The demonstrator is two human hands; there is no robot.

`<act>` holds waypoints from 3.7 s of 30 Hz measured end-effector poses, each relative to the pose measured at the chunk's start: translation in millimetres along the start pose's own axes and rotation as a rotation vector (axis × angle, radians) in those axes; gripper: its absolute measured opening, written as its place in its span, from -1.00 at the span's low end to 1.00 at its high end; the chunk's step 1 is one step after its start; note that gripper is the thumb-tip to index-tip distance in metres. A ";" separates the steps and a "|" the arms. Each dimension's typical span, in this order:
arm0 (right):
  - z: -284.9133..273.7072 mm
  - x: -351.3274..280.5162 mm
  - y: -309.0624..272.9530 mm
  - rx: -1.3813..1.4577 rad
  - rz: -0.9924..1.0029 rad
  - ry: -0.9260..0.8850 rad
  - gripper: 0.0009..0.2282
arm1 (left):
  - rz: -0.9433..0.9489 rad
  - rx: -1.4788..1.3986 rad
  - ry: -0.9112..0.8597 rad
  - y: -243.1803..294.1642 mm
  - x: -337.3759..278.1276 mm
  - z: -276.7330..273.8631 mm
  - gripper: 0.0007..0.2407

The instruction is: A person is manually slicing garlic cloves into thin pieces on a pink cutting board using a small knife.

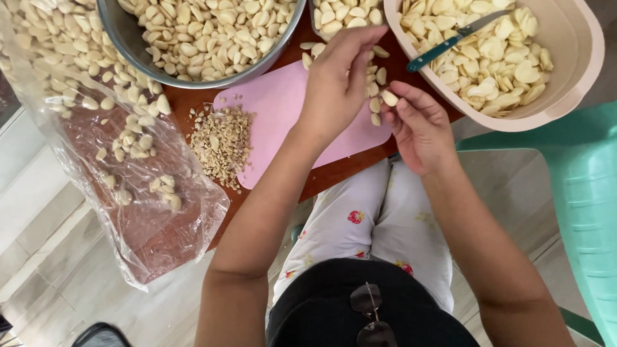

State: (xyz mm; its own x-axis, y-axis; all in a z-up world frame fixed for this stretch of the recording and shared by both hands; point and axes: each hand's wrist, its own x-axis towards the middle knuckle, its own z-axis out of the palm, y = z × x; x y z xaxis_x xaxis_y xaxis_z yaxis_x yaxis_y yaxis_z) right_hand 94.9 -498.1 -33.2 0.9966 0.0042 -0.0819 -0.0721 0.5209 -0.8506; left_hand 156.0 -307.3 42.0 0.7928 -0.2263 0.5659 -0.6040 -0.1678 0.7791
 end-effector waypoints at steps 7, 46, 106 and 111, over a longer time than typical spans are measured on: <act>-5.4 -18.4 -1.8 0.508 0.252 0.087 -0.80 | 0.149 0.277 -0.461 0.5 66.8 73.1 -0.80; 51.2 -24.1 1.0 -0.960 -0.220 -0.179 -0.82 | -0.805 0.462 -0.327 88.3 -198.0 -75.3 -0.57; 52.3 13.7 -12.3 -1.309 -0.597 -0.159 -0.76 | -1.067 0.271 -0.053 100.5 -214.0 -126.8 -0.54; 56.6 16.7 -7.0 -1.318 -0.665 -0.129 -0.78 | -0.975 0.211 -0.101 95.2 -230.8 -125.9 -0.53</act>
State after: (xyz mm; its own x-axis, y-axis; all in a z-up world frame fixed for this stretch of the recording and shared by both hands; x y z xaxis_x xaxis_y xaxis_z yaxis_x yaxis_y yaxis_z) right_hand 114.2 -453.4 0.8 0.8515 0.1916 0.4881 0.4758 -0.6736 -0.5656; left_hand -74.3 -150.3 19.5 0.9445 0.0222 -0.3278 0.2965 -0.4879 0.8210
